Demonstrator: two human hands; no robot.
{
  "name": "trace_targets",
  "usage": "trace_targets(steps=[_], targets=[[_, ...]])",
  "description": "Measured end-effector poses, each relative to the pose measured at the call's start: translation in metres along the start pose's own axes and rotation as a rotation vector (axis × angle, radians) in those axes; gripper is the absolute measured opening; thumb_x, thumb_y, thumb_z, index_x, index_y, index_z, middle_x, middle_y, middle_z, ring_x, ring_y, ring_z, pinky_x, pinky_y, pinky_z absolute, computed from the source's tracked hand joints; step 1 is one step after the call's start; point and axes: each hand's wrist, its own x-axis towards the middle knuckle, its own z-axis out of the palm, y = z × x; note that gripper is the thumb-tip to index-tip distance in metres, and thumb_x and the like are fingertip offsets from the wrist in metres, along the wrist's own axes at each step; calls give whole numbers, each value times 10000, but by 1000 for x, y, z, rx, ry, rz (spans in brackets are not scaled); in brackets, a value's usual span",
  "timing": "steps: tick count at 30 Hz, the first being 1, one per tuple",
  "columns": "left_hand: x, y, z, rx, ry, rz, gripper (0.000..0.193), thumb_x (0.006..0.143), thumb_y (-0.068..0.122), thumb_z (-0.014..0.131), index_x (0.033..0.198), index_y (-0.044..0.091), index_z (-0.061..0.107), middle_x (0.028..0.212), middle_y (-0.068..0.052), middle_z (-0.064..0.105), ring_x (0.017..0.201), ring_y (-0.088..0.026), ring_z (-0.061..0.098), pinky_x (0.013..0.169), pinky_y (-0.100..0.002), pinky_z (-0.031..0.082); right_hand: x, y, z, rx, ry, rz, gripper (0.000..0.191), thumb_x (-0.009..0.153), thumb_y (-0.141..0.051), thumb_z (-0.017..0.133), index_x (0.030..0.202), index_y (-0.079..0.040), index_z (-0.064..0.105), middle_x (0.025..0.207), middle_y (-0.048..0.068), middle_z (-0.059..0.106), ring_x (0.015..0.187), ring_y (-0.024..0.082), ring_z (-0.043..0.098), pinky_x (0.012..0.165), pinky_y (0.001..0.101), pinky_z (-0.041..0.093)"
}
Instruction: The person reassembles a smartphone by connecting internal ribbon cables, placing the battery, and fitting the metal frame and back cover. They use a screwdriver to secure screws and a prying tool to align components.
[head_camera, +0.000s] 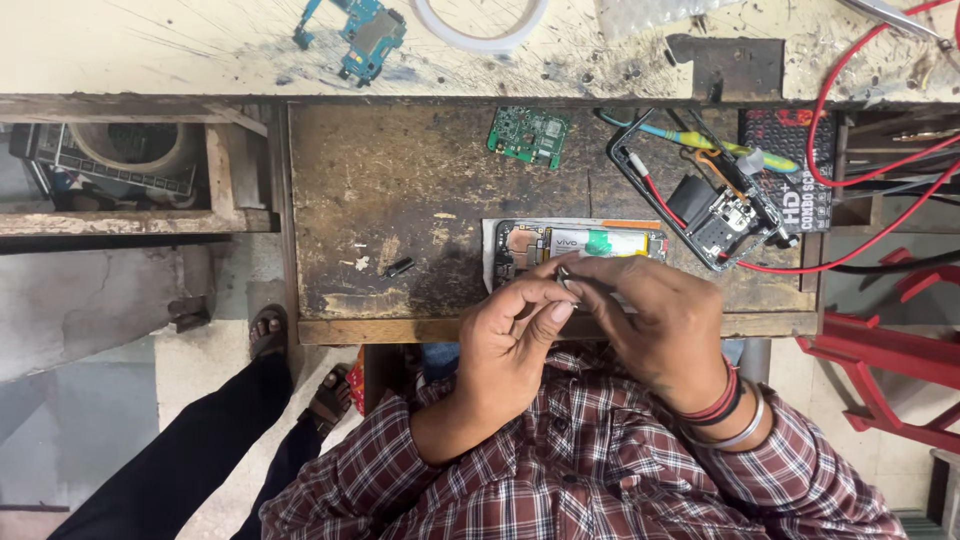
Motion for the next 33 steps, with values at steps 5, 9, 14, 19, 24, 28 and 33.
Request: trace_targets(steps=[5,9,14,19,24,28,33], targets=[[-4,5,-12,199,1,33,126,1074,80,631,1119,-34,664,1377,-198,685,1359,-215,618,1115,-305,511,-1,-3,15,-74,19,-24,219,875,-24,790,1086,-52,737,998,90,764,844,240,769,680,323,597],[-18,-11,3,285,3,37,126,1073,93,638,1106,-23,677,1394,-201,692,1335,-211,641,1107,-300,523,-29,13,12,-82,61,-53,194,869,-18,802,1048,-45,732,964,97,756,783,242,751,650,336,580],[-23,-30,12,142,30,-4,148,1054,104,639,1132,-19,667,1397,-191,667,1333,-205,624,1104,-308,519,-46,33,14,-16,74,-14,141,909,-22,789,1026,-43,715,972,94,750,837,228,760,682,316,581],[-19,-17,2,189,45,54,143,1059,115,644,1111,-15,675,1369,-185,687,1331,-234,647,1134,-339,540,-39,28,16,33,54,85,94,914,-30,790,991,-39,737,936,87,753,788,207,747,673,309,572],[7,17,-24,472,66,168,136,1065,153,642,1068,25,688,1255,-149,746,1342,-256,666,1091,-372,613,-22,25,6,-37,-34,134,92,893,-66,804,974,-54,762,914,84,751,792,221,741,690,328,569],[39,36,-37,796,110,227,147,1016,194,673,1064,58,707,1297,-125,736,1069,-211,783,884,-310,664,-9,23,3,-62,-156,115,92,875,-80,768,966,-90,770,954,51,764,823,228,751,704,330,579],[40,47,-37,879,114,350,150,1045,200,690,1126,73,694,1321,-109,722,1194,-248,756,950,-337,640,0,16,10,-140,-230,78,105,859,-116,764,960,-134,785,946,39,754,800,256,739,668,359,565]])
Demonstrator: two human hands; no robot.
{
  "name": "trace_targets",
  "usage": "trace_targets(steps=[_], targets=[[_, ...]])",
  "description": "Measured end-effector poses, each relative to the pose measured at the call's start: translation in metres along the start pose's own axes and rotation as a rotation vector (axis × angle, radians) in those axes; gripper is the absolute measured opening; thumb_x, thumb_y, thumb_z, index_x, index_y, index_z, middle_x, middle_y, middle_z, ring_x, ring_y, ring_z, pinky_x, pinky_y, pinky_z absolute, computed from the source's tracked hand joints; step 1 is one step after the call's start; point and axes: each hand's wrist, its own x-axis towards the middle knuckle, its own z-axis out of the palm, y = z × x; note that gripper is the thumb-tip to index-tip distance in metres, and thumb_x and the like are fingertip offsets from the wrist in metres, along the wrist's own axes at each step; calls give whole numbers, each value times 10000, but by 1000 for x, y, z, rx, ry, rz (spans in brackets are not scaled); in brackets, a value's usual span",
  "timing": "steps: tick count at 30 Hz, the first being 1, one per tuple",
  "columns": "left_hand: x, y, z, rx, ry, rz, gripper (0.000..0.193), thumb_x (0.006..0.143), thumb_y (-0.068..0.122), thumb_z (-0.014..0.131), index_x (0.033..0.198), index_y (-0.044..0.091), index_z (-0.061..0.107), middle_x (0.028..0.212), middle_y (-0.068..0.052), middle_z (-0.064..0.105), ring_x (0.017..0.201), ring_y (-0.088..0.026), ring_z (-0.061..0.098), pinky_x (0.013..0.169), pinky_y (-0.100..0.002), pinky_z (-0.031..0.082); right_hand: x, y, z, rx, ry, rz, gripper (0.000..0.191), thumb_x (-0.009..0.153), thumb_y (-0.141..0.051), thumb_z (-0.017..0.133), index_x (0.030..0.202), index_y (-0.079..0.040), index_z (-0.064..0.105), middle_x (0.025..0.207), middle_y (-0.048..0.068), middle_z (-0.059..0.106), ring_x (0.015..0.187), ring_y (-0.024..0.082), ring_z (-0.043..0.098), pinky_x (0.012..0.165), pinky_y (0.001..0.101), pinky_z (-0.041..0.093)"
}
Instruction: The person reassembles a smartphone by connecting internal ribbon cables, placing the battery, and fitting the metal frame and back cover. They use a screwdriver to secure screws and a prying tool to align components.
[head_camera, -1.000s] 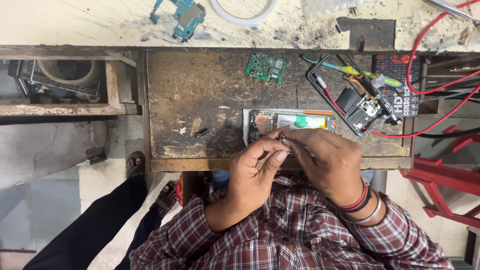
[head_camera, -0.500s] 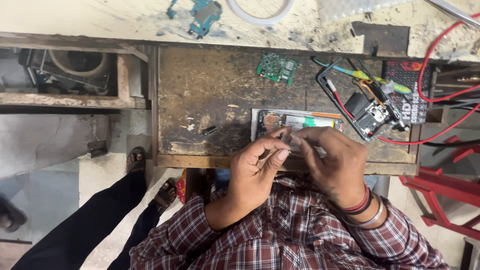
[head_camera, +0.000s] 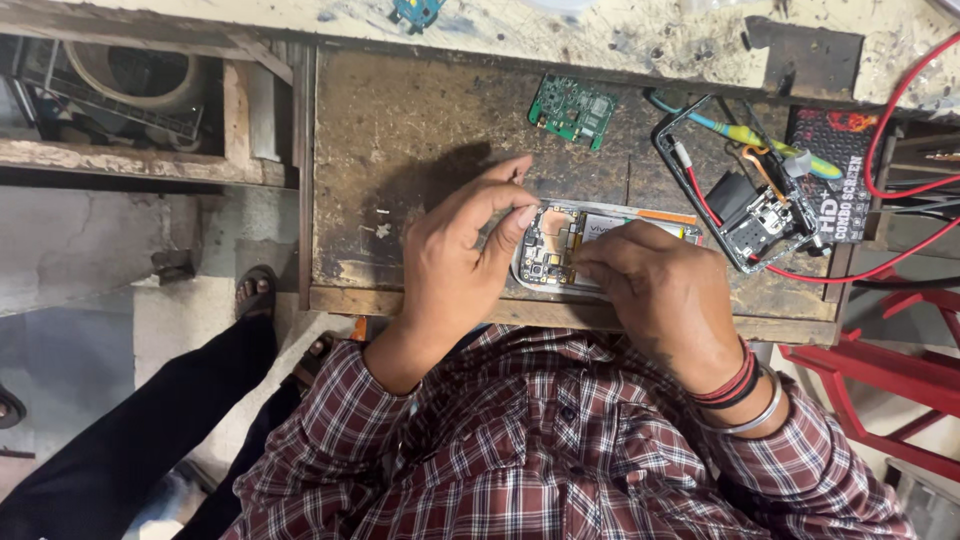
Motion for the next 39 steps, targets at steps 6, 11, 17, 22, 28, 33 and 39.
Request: trace_targets(steps=[6,11,17,22,28,33,39], targets=[[3,-3,3,5,-12,-1,146,1040,213,691,1114,87,688,1317,-92,723,1187,-253,756,939,-338,643,5,-2,-1,-89,-19,-36,124,850,-141,773,972,-147,791,922,46,738,783,281,722,670,388,557],[5,-4,3,0,-15,7,146,1041,207,690,1117,83,685,1315,-96,722,1200,-261,749,946,-345,636,7,-4,1,-124,-20,-14,121,845,-156,775,964,-153,792,921,46,738,760,281,718,656,392,555],[5,-6,3,-10,-13,7,137,1035,188,698,1119,81,685,1309,-102,723,1205,-271,745,953,-349,625,8,-4,1,-138,-39,3,92,846,-161,776,937,-159,788,908,45,733,755,286,715,654,398,554],[5,-8,5,-14,-10,5,140,1034,193,700,1116,80,685,1305,-99,725,1196,-265,749,944,-344,631,8,-3,1,-137,-41,-5,96,849,-154,767,943,-155,783,921,42,733,767,283,716,662,394,557],[5,-9,6,-17,-6,3,146,1035,204,697,1110,79,685,1298,-93,730,1175,-255,757,922,-336,639,9,-3,3,-184,-29,-12,90,857,-177,772,945,-163,784,920,33,732,761,280,714,648,392,553],[5,-10,6,-8,-2,11,143,1037,204,697,1108,81,687,1296,-93,731,1182,-260,755,930,-343,637,7,-4,5,-226,-11,-29,84,868,-163,766,951,-159,784,908,28,727,745,273,707,625,390,548],[5,-10,6,-21,-1,9,142,1041,201,693,1116,81,685,1297,-96,730,1196,-265,749,938,-346,634,5,-6,7,-253,23,-56,65,871,-157,767,934,-155,784,882,27,717,737,269,702,615,388,544]])
